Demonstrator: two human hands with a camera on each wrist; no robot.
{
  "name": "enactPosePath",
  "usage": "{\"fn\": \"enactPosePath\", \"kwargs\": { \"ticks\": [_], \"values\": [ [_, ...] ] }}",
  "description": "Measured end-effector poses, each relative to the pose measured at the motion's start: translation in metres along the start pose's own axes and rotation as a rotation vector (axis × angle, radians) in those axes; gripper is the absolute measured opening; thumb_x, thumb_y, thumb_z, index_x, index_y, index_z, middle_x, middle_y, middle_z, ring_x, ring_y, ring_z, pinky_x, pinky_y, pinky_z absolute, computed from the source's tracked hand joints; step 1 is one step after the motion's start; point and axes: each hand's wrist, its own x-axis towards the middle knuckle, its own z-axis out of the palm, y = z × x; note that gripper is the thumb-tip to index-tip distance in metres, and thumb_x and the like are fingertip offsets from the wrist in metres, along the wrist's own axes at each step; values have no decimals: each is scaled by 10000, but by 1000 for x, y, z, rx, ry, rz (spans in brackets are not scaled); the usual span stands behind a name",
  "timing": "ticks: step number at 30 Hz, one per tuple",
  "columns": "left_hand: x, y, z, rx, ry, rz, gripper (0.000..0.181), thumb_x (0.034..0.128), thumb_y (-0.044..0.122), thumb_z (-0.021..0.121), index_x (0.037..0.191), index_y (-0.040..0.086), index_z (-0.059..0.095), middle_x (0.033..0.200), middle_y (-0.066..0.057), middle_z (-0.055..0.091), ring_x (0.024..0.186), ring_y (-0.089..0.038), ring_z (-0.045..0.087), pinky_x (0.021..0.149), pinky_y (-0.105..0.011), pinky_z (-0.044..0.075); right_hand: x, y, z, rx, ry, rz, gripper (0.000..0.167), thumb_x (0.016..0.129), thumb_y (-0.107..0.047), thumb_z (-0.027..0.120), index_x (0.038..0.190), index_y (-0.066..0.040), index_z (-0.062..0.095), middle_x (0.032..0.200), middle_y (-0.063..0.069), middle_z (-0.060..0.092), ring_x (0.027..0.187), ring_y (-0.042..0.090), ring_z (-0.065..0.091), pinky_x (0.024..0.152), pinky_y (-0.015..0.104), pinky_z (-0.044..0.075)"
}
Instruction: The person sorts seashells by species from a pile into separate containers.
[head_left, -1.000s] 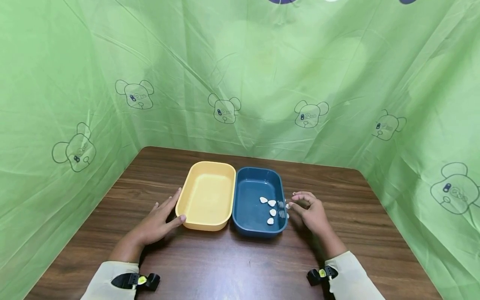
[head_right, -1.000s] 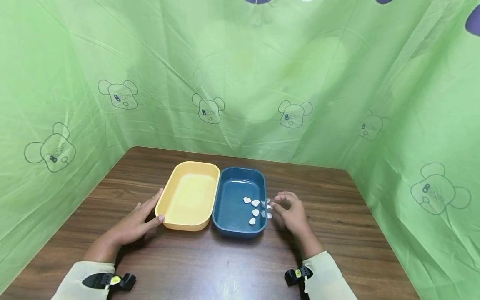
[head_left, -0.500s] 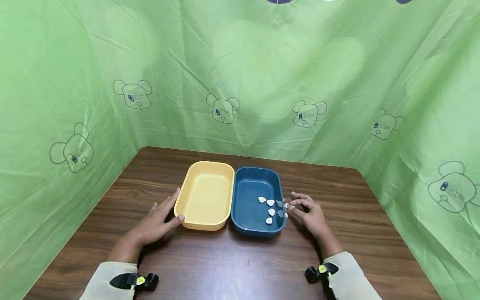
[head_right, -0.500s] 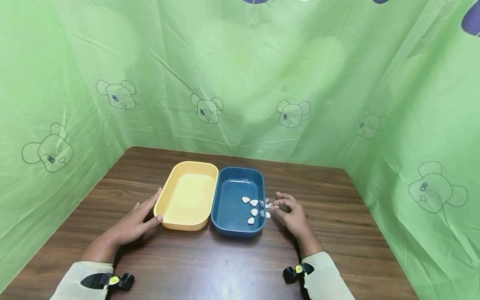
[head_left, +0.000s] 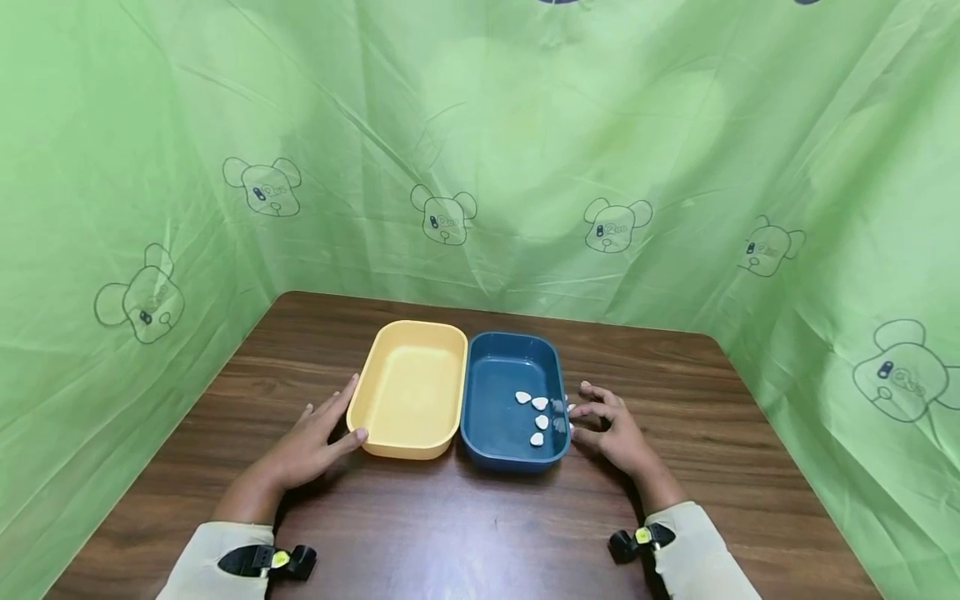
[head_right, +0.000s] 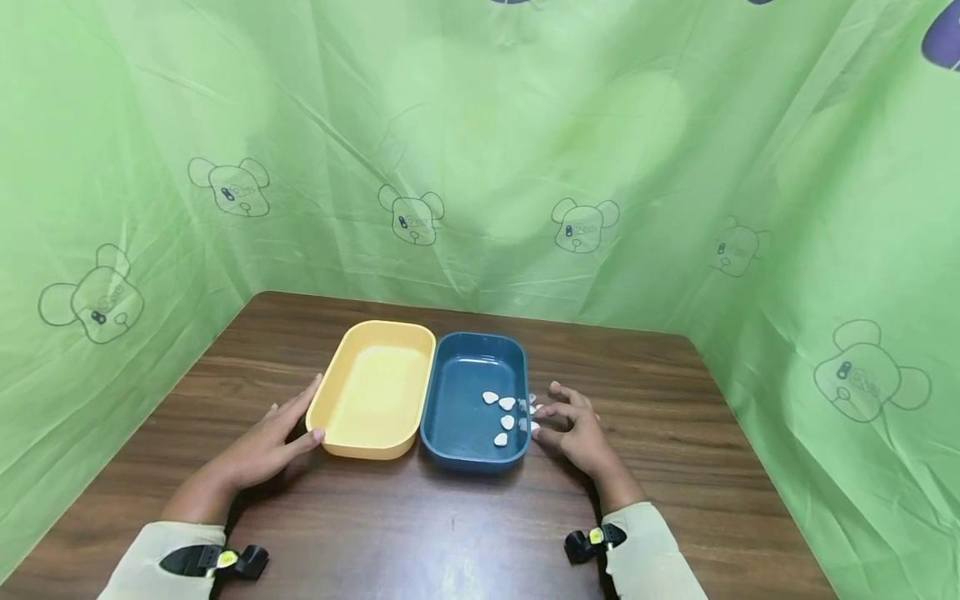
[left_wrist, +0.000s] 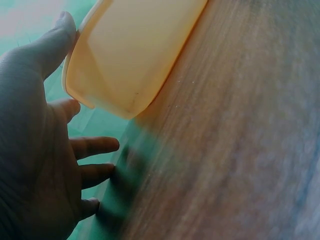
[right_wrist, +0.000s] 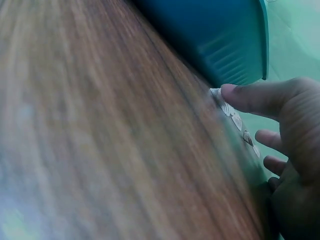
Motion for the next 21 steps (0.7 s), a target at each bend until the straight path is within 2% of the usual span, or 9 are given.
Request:
{"fn": "enactPosePath", "kwargs": {
  "ticks": [2,8,15,21],
  "values": [
    [0,0,-1,9,-2,-2,877,1091,430,629,1766,119,164,1789,-228,296,1605,-555,339,1177,-919,162,0,1,1,-24,-1,-19,183,871,-57,912,1035,-99,843,1660,249,477,1585,503,302,1268,743,244],
    [1,1,0,10,-2,-9,878,1088,437,630,1755,76,187,1775,-244,319,1602,-555,346,1176,-920,165,-1,1,2,-74,7,-63,167,852,-33,911,998,-91,855,1667,292,461,1562,541,307,1225,765,243],
    [1,2,1,-2,2,-7,880,1085,426,634,1763,105,173,1764,-260,333,1599,-556,351,1177,-922,155,-2,0,1,-100,-1,-37,149,865,-46,908,977,-132,860,1683,263,463,1582,522,304,1234,773,208],
    [0,2,-1,-6,-5,-11,886,1087,431,630,1770,132,150,1771,-259,317,1604,-558,338,1179,-921,147,-1,2,3,-120,1,-55,109,906,-70,876,960,-161,852,1666,244,488,1593,514,315,1228,787,207]
  ]
}}
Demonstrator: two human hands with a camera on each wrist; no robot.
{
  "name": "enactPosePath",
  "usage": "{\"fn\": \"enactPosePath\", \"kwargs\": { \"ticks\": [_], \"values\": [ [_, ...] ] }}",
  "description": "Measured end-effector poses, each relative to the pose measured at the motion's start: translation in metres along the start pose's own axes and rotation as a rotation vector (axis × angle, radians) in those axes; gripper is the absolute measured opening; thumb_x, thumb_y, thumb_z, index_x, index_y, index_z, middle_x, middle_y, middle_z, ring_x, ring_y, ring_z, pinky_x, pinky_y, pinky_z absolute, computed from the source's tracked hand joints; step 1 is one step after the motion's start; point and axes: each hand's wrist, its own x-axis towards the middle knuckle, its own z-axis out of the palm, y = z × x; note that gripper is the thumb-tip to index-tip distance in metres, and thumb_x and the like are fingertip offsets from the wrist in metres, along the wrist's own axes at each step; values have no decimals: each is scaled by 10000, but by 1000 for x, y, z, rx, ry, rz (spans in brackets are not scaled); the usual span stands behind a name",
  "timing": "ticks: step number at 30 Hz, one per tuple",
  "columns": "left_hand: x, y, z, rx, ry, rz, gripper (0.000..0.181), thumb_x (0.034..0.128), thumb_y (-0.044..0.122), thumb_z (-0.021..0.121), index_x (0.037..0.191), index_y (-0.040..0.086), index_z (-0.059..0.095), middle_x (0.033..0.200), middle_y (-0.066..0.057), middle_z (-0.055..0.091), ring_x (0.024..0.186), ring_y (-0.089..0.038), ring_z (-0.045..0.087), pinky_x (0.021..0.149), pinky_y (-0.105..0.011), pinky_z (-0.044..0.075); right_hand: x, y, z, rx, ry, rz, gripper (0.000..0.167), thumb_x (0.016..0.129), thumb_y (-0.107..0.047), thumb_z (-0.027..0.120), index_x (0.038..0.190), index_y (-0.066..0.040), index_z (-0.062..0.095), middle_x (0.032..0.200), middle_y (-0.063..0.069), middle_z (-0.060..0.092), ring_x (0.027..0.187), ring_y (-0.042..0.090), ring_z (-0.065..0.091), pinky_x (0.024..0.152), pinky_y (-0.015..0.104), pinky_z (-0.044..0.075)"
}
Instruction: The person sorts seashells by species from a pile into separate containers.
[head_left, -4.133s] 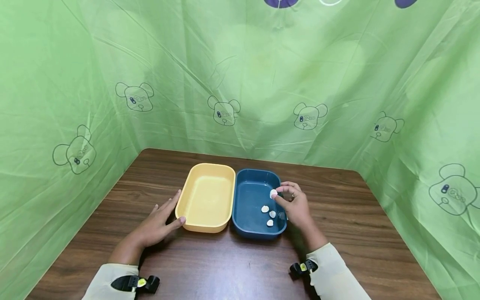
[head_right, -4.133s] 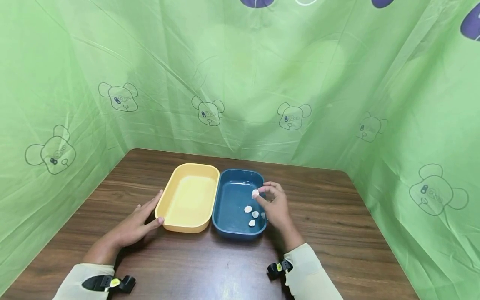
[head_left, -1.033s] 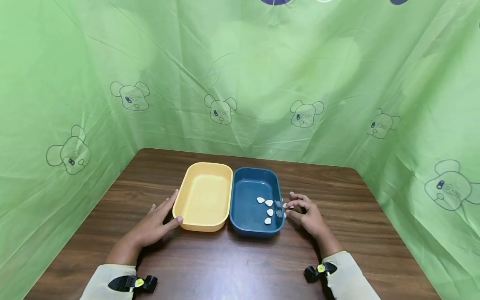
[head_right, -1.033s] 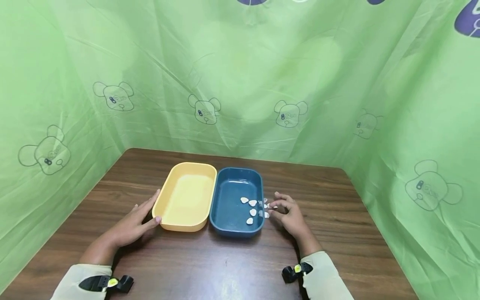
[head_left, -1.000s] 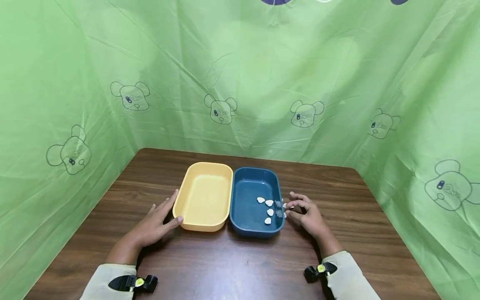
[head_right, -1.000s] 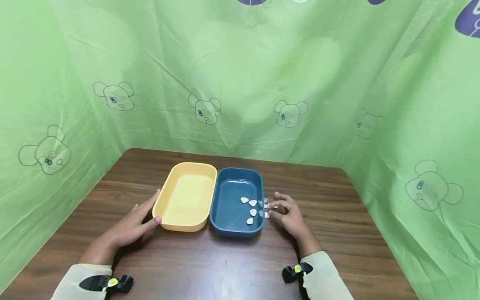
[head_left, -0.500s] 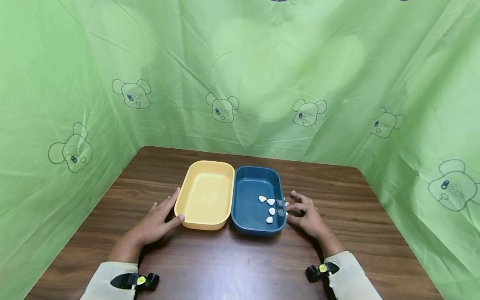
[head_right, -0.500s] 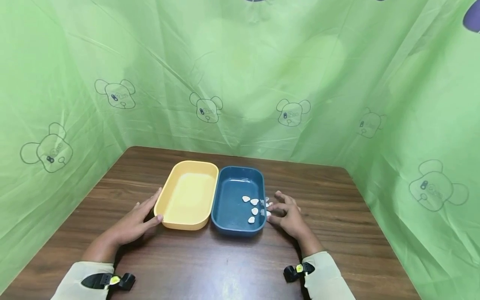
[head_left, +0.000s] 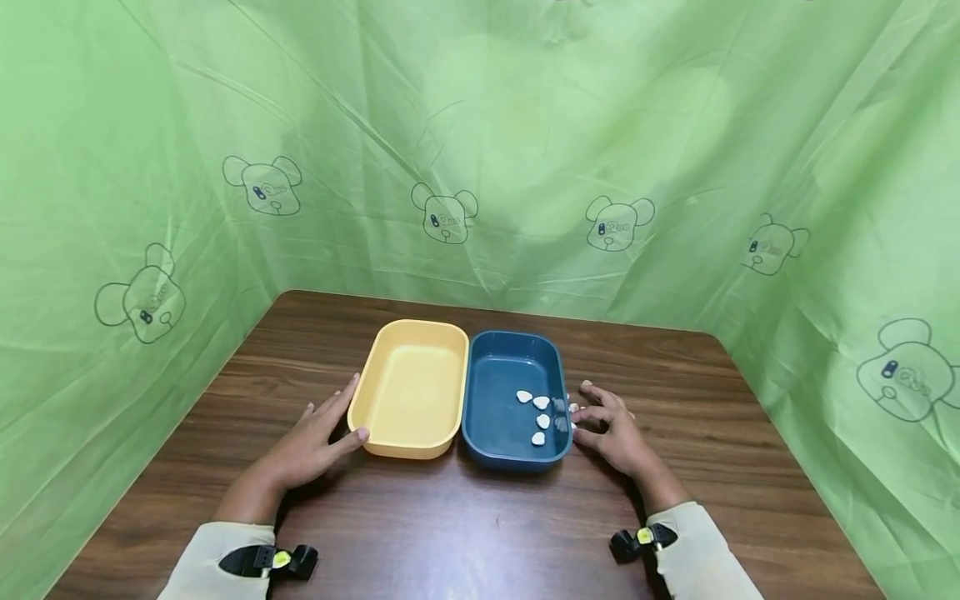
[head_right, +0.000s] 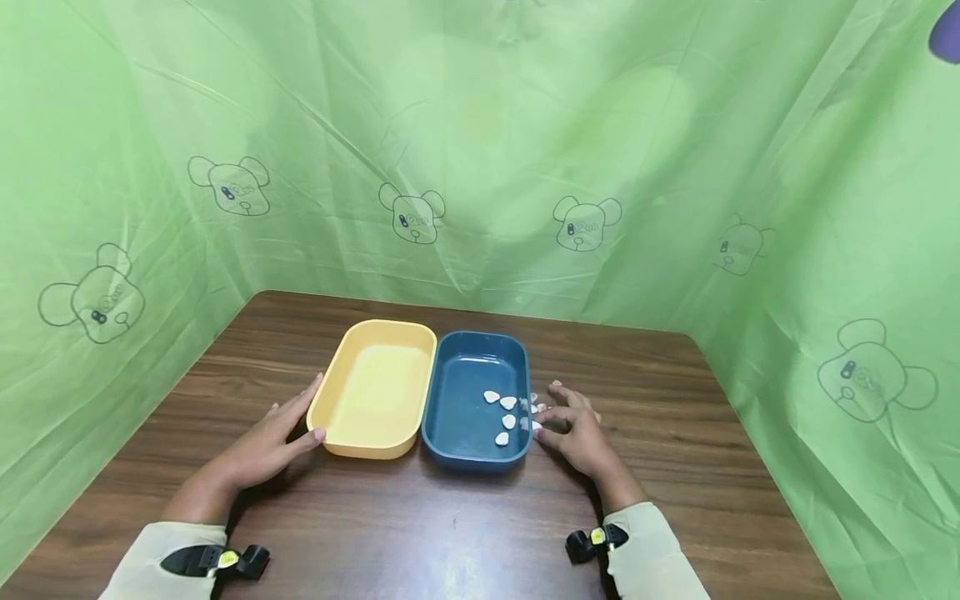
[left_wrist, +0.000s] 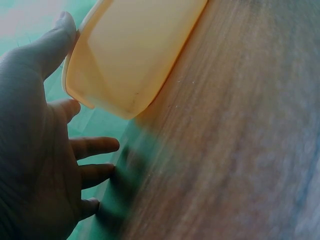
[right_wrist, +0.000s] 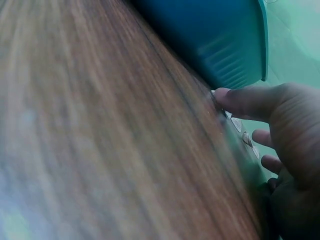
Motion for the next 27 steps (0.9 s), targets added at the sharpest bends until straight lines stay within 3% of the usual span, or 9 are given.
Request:
{"fn": "enactPosePath", "kwargs": {
  "ticks": [9,11,14,16,18,23,27],
  "values": [
    [1,-2,0,6,2,6,887,1085,430,635,1770,138,155,1776,-242,320,1601,-560,345,1174,-920,163,0,1,2,87,34,-3,53,962,-86,814,954,-34,814,1613,269,520,1578,513,355,1249,655,290],
    [1,-2,0,7,2,5,888,1085,431,636,1771,143,152,1775,-241,322,1601,-560,346,1175,-919,164,0,0,2,90,38,9,55,975,-95,810,944,-50,815,1610,258,532,1577,498,374,1247,552,329],
    [1,-2,0,7,1,4,888,1086,435,635,1773,155,145,1775,-242,322,1601,-561,344,1178,-917,163,0,-1,0,104,41,38,62,992,-100,795,943,-65,812,1613,230,546,1578,465,406,1186,280,378],
    [1,-2,0,9,2,6,886,1087,436,634,1773,160,147,1777,-237,320,1602,-556,346,1179,-916,164,1,-1,-1,130,46,53,73,1006,-105,781,965,-53,808,1610,220,553,1572,452,428,1101,133,372],
    [0,-1,0,11,5,8,883,1087,436,634,1773,161,151,1780,-231,318,1603,-548,350,1178,-917,169,1,0,-2,169,56,60,93,1023,-108,762,997,-28,801,1603,224,559,1561,451,447,1056,58,340],
    [0,-1,1,9,10,13,877,1088,430,635,1771,154,161,1787,-220,308,1606,-540,350,1174,-918,175,1,0,-3,247,96,93,165,1060,-158,729,1072,-5,790,1578,196,594,1524,403,501,1075,52,316],
    [-1,-1,1,13,14,13,876,1087,429,636,1769,144,166,1783,-223,315,1604,-541,353,1174,-918,178,1,-1,-3,300,136,105,217,1075,-177,715,1095,29,778,1532,196,630,1472,320,560,1078,56,373]
  ]
}}
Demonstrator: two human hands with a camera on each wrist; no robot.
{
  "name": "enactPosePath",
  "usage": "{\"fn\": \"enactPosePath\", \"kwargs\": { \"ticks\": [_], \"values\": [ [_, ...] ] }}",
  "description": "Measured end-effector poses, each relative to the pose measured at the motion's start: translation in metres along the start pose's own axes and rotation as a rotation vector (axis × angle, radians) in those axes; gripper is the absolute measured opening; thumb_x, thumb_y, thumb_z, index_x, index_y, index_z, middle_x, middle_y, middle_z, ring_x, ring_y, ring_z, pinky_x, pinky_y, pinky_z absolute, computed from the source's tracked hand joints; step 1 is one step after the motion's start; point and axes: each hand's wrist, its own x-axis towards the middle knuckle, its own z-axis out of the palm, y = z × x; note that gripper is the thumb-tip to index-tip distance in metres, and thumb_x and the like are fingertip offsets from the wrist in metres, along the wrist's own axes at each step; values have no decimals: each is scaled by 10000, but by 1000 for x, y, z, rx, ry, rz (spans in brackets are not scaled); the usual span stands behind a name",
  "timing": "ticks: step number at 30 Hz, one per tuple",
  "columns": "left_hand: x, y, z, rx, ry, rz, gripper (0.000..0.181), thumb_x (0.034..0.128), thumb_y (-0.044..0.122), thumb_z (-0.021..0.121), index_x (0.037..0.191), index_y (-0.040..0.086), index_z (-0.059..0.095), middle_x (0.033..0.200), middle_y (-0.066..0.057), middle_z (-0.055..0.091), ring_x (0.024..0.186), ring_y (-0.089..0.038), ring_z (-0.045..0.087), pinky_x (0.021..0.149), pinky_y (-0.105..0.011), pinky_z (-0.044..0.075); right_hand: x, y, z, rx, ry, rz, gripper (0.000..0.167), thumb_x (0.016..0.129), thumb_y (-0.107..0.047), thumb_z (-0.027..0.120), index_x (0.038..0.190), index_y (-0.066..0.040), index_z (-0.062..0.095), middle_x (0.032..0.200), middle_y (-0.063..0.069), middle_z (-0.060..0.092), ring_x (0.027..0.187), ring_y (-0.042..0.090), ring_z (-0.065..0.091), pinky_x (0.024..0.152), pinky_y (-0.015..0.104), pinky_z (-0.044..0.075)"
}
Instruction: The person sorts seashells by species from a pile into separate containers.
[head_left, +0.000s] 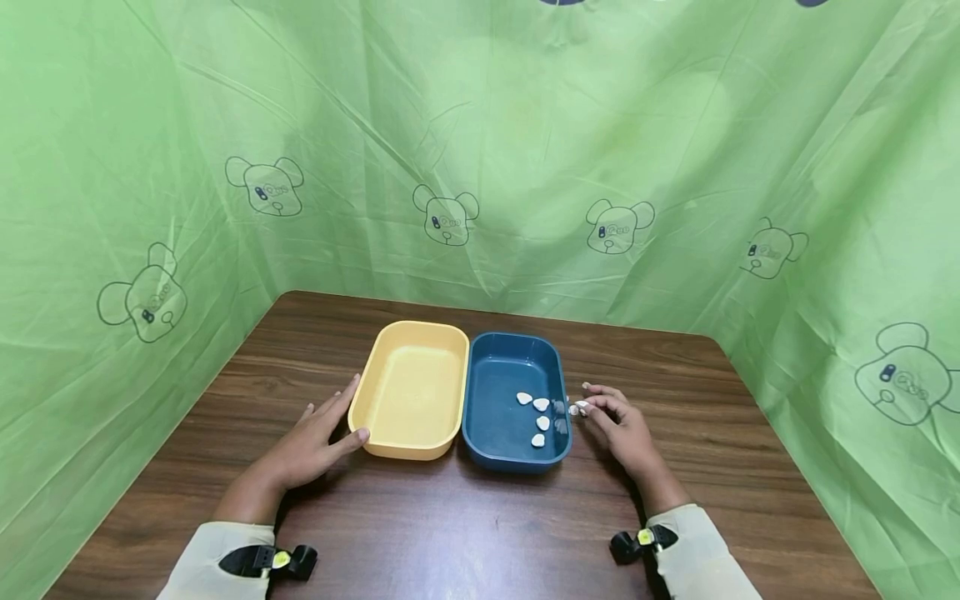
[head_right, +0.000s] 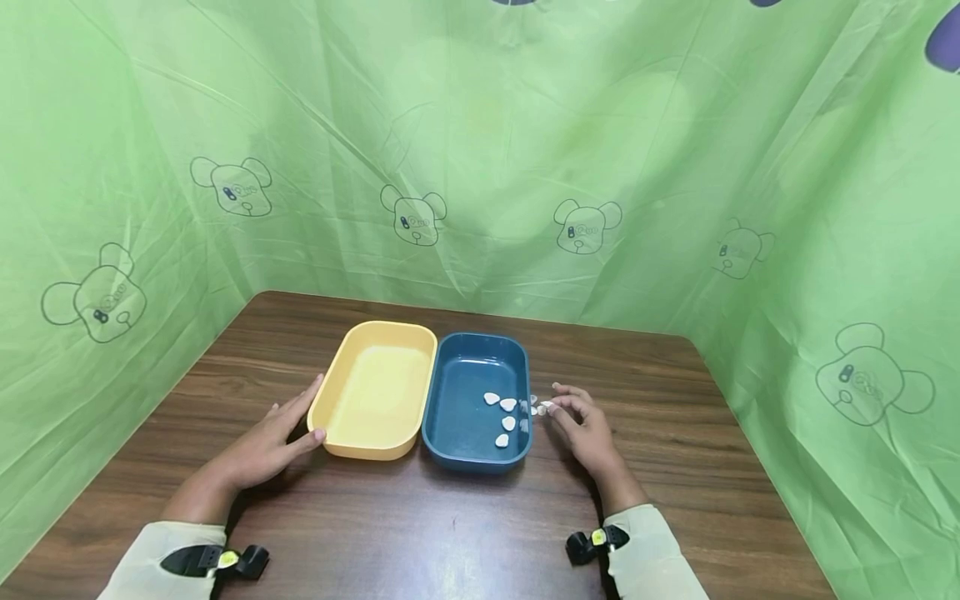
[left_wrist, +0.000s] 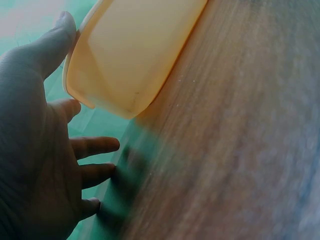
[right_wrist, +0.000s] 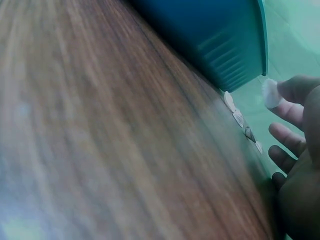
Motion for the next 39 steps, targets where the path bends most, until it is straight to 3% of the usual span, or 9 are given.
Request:
{"fn": "enactPosePath", "kwargs": {
  "ticks": [7,14,21,29,39],
  "values": [
    [0,1,1,9,-2,-2,878,1087,433,633,1765,116,173,1765,-243,342,1598,-544,364,1172,-918,190,0,1,-1,43,57,27,278,1091,-175,691,1117,94,755,1480,230,641,1360,103,606,1063,34,401],
    [0,0,1,-4,2,-3,871,1089,423,632,1761,101,182,1763,-252,340,1599,-554,353,1170,-920,178,2,-3,1,36,87,60,294,1102,-166,669,1194,105,736,1474,213,639,1294,29,570,1051,29,392],
    [0,0,0,-11,5,-2,867,1087,416,637,1744,45,210,1761,-261,340,1598,-553,353,1167,-921,177,3,-2,2,78,128,-9,235,1093,-69,653,1130,152,722,1411,281,645,1258,31,603,1008,25,432],
    [0,1,0,-12,0,1,862,1090,414,633,1750,65,203,1764,-253,340,1599,-552,353,1161,-925,180,0,-4,2,78,147,-35,212,1092,-52,646,1115,149,709,1402,258,631,1258,47,563,1014,24,408],
    [0,1,-2,-14,0,8,858,1090,400,638,1745,47,210,1765,-259,331,1597,-557,350,1160,-926,175,-1,-11,10,59,304,-185,77,1035,81,654,1067,137,697,1340,252,622,1174,-11,531,845,65,439]
  ]
}}
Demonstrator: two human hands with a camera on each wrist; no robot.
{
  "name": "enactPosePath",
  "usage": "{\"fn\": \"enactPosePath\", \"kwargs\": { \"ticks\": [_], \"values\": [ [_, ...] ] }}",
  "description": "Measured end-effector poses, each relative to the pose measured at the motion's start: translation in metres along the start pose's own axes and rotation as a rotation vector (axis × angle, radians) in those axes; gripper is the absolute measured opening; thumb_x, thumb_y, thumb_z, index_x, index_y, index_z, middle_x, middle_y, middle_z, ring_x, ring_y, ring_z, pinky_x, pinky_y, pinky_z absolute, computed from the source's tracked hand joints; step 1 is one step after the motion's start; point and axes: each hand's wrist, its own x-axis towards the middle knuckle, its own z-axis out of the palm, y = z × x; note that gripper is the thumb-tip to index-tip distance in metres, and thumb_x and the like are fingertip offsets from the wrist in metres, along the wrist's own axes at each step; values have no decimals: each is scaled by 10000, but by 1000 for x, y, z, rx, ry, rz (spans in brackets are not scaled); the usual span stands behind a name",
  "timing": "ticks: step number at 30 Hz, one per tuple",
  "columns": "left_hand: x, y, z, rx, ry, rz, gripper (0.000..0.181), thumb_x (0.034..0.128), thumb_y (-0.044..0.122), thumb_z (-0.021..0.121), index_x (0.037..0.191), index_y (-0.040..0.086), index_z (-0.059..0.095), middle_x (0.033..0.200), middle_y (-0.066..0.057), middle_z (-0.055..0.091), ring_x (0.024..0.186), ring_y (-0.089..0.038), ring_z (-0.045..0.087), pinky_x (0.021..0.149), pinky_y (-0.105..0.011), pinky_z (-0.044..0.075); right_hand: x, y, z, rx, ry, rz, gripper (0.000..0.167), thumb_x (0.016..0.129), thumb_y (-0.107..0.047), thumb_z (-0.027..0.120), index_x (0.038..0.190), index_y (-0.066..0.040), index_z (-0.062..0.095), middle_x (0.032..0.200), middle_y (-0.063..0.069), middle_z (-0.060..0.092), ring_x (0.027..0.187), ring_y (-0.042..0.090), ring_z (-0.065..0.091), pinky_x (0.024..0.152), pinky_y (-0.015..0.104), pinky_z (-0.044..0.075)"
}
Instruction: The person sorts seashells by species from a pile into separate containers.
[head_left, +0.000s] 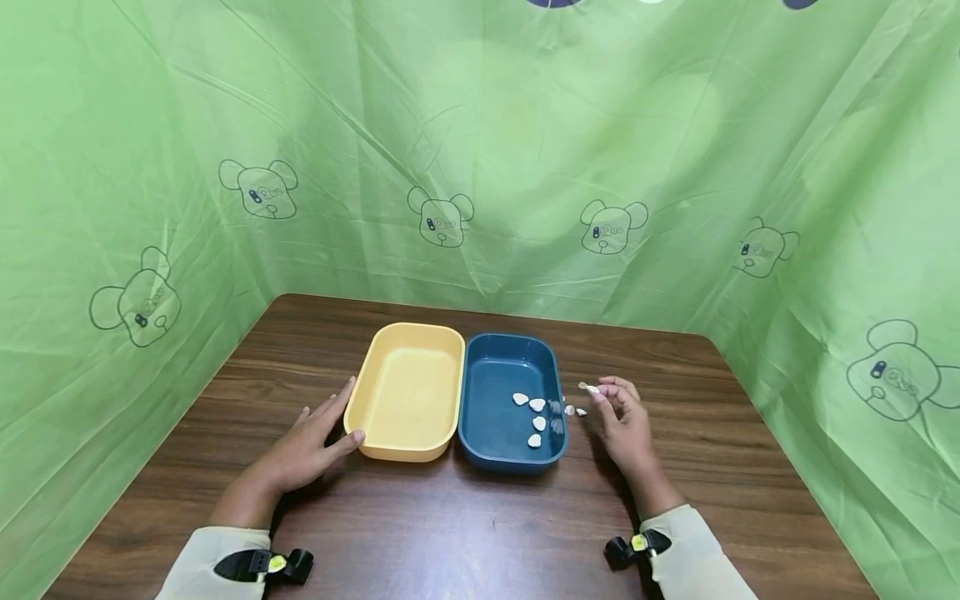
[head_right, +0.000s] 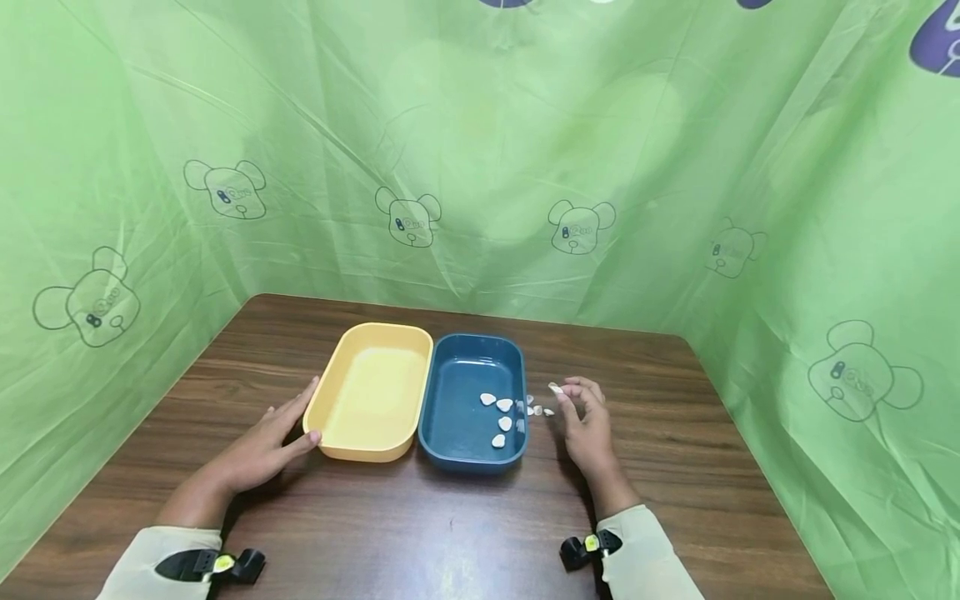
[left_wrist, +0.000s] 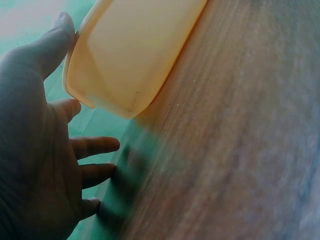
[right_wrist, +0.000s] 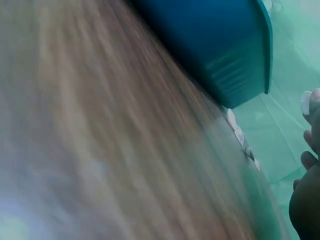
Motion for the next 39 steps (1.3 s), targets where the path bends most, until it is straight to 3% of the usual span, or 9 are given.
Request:
{"fn": "enactPosePath", "kwargs": {
  "ticks": [4,10,18,28,39],
  "values": [
    [-1,0,0,-2,-6,-6,859,1091,405,634,1748,56,204,1770,-256,322,1599,-562,341,1165,-924,169,-3,-7,5,13,25,-58,53,1026,80,669,1045,113,706,1336,260,638,1185,35,539,808,63,448],
    [-1,1,-1,-5,-7,-12,863,1090,413,636,1752,70,201,1773,-250,319,1601,-564,336,1169,-922,164,-9,-17,13,48,11,-73,75,1046,31,677,1035,91,720,1353,246,622,1202,78,571,813,60,496],
    [0,0,0,7,-8,-7,864,1089,414,635,1749,61,205,1772,-250,322,1597,-563,346,1165,-924,171,-15,-25,20,132,-14,-116,61,1025,64,691,1051,96,736,1317,261,617,1256,137,566,986,76,503],
    [0,0,-1,9,-7,-12,863,1091,419,632,1763,113,184,1776,-240,322,1599,-558,349,1168,-921,173,-26,-40,30,25,-77,-213,84,991,54,741,1017,-16,779,1331,237,649,1319,274,492,1112,204,332],
    [0,0,0,9,-4,-12,863,1092,417,630,1764,120,179,1774,-243,324,1599,-556,350,1169,-920,175,-29,-41,33,-21,-115,-240,78,987,19,759,970,-52,786,1341,261,645,1347,324,472,1125,278,303]
  ]
}}
